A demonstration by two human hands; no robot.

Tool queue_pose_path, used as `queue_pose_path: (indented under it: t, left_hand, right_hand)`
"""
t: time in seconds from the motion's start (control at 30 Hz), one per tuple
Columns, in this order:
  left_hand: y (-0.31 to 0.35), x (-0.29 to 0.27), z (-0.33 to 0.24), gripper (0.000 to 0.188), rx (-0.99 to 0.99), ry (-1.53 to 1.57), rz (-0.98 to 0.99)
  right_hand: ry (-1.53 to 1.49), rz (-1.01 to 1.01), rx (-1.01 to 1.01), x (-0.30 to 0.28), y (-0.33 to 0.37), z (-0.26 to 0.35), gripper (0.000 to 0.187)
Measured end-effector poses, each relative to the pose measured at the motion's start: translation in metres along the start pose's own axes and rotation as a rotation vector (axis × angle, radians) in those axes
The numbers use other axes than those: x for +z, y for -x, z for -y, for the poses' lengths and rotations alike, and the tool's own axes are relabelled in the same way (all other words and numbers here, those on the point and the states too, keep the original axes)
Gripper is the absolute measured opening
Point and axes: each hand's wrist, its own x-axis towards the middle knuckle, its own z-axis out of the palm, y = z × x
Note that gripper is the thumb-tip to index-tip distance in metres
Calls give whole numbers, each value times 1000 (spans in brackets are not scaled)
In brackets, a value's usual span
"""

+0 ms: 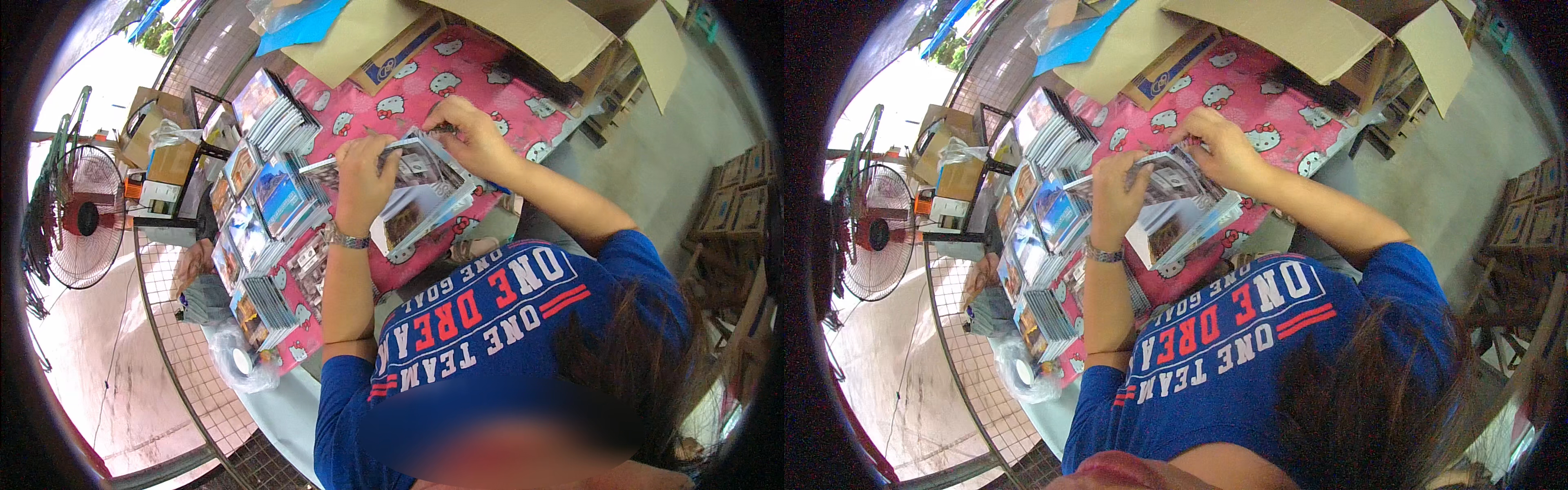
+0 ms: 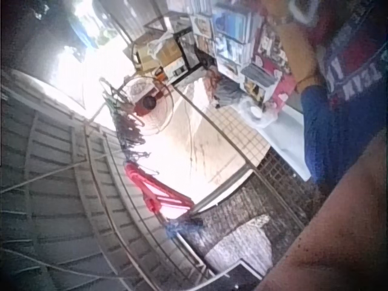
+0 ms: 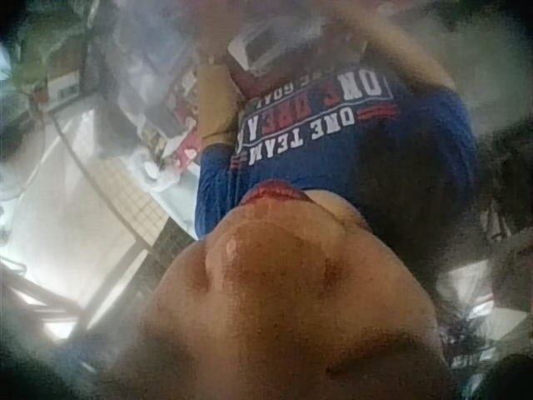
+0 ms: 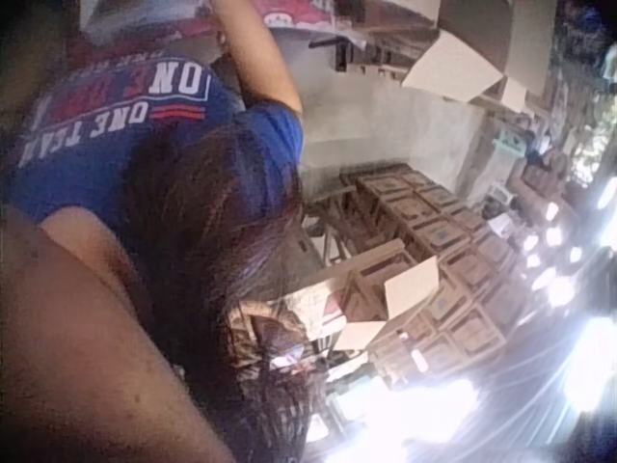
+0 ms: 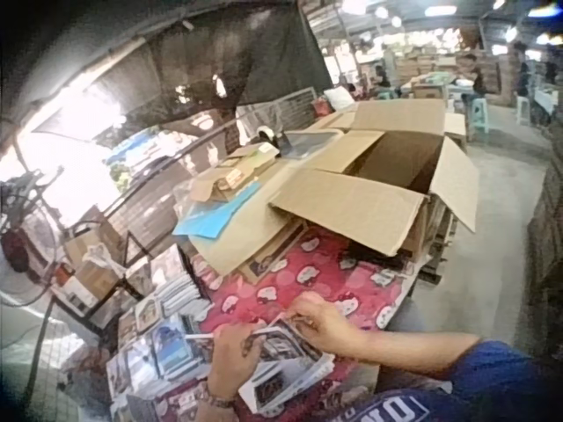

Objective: The person places printed pages onto the wire spirals of several calendars and uses a tool to crimp the ends of the wires.

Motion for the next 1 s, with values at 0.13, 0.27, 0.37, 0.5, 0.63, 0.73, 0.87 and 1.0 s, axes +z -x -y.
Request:
queue_pose_path:
  t: [0.13,0.27,0.37,0.5,0.63,0.73,0.87,1.0]
  left_hand:
    - [1,-1,0,20,-12,7,0]
    - [-1,-4,-3,21,-32,11,23]
    - [1,-2,-3,19,-35,-3,-4]
    - [-1,8,-15,26,13,-114,-65]
    - [1,14,-28,33,34,-219,-18]
    - [4,12,-28,32,16,-190,31]
    - [12,6,-27,27,29,-152,3]
    - [1,7,-32,23,46,-85,41]
  right_hand:
    - [132,55,-139,-5,-8,4,24]
    - [21,217,-130,-19,-7,-2,21]
    - [-205,451,342,-22,-13,5,16]
    - [117,212,-108,-14,-2,-1,17]
    - [275,346,43,-24,-14,36,30]
    - [319,471,95,-23,-21,41,39]
    - [-276,547,362,-12,-33,-4,37]
    - [175,225,848,39,-20,-165,49]
